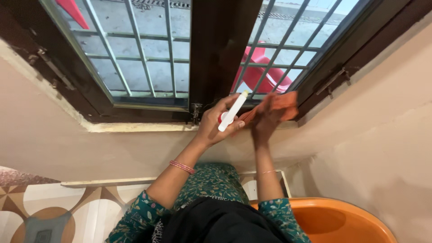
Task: The person sprays a cleaning solution onto a window frame and wipes it with an orange cloth. The person repeatedly sprays and wipes the same section of the frame throughout the clip.
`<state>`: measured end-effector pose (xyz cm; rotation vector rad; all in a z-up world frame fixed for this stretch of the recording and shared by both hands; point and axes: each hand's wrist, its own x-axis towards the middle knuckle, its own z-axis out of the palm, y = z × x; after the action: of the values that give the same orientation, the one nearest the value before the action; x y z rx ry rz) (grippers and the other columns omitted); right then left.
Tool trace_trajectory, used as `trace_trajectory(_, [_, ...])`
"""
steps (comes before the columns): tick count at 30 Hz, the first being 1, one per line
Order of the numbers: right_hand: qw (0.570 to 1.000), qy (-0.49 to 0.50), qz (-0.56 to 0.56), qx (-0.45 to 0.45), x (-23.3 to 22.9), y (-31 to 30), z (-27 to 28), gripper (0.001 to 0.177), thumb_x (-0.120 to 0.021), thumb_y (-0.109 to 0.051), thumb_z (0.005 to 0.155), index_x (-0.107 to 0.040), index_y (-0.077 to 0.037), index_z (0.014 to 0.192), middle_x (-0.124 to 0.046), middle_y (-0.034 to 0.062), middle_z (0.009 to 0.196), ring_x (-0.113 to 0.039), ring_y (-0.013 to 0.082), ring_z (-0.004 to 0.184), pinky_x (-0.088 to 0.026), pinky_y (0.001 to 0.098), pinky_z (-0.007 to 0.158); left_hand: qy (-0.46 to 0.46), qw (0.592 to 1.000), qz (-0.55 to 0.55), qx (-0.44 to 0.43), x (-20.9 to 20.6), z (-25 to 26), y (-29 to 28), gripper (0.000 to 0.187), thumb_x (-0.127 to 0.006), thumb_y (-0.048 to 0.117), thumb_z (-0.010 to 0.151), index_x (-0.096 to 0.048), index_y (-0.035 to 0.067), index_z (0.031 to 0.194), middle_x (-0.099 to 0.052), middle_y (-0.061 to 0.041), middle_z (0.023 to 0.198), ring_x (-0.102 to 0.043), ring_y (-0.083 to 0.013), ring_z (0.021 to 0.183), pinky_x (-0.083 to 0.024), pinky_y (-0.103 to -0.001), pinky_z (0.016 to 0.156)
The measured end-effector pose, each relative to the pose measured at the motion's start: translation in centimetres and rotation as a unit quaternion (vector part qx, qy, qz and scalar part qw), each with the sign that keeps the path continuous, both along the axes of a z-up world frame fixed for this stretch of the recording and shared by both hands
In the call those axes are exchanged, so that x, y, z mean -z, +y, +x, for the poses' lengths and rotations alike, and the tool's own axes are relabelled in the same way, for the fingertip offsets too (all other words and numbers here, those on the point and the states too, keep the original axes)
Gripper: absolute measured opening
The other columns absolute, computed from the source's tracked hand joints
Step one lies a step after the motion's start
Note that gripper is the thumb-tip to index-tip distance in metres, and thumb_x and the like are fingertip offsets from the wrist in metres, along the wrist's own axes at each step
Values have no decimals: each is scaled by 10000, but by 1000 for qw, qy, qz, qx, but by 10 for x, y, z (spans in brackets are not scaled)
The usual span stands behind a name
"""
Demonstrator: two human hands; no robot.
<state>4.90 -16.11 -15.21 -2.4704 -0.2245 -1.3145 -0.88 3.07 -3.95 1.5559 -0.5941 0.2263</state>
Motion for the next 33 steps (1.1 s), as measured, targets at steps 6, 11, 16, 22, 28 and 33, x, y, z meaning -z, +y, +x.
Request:
trace_trajectory(6, [996,-90,-18,-8,-104,-20,39,616,-464,-251,1102,-243,-78,1650,-290,208,1665,-268,420,1541,-157,576,1267,-62,996,50,-47,14,-2,0,678,-817,153,844,-545,132,1464,-768,-58,1029,-760,-148,885,-610,-298,817])
trace_trajectory(11, [991,-135,8,27,-117,-36,55,622,-461,-235,1090,-240,-81,1651,-283,194,1674,-272,386,1547,-150,561,1269,-115,992,43,-38,13,-10,6,635,-796,127,851,-558,85,1439,-743,-101,1151,-749,-182,910,-607,-308,829])
trace_trajectory(16, [992,-76,92,37,-33,-21,39,628,-458,-218,1079,-237,-84,1652,-275,179,1683,-277,352,1553,-144,547,1272,-162,986,24,-34,26,-25,15,603,-753,95,869,-561,59,1439,-731,-107,1253,-752,-189,1000,-608,-317,896])
trace_trajectory(22, [992,25,107,61,47,24,4,632,-453,-185,1046,-263,-89,1641,-313,162,1687,-310,312,1558,-117,558,1269,-83,993,-18,-77,40,-45,49,551,-733,29,872,-603,29,1407,-752,-98,1168,-694,-118,822,-581,-274,770])
trace_trajectory(28, [979,11,144,-143,66,106,-3,537,-493,-209,1076,-388,-116,1594,-370,200,1581,-395,373,1423,-342,460,1157,-136,981,-6,-139,28,-61,99,587,-716,-9,853,-590,34,1425,-724,-52,914,-711,-115,802,-588,-266,760])
trace_trajectory(33, [948,-28,210,-237,-17,108,34,556,-514,-162,1110,-376,-115,1647,-499,65,1436,-528,249,1242,-432,356,1061,-160,956,65,-236,7,-66,151,593,-694,-33,795,-634,41,1380,-686,-41,804,-675,-127,724,-549,-272,701])
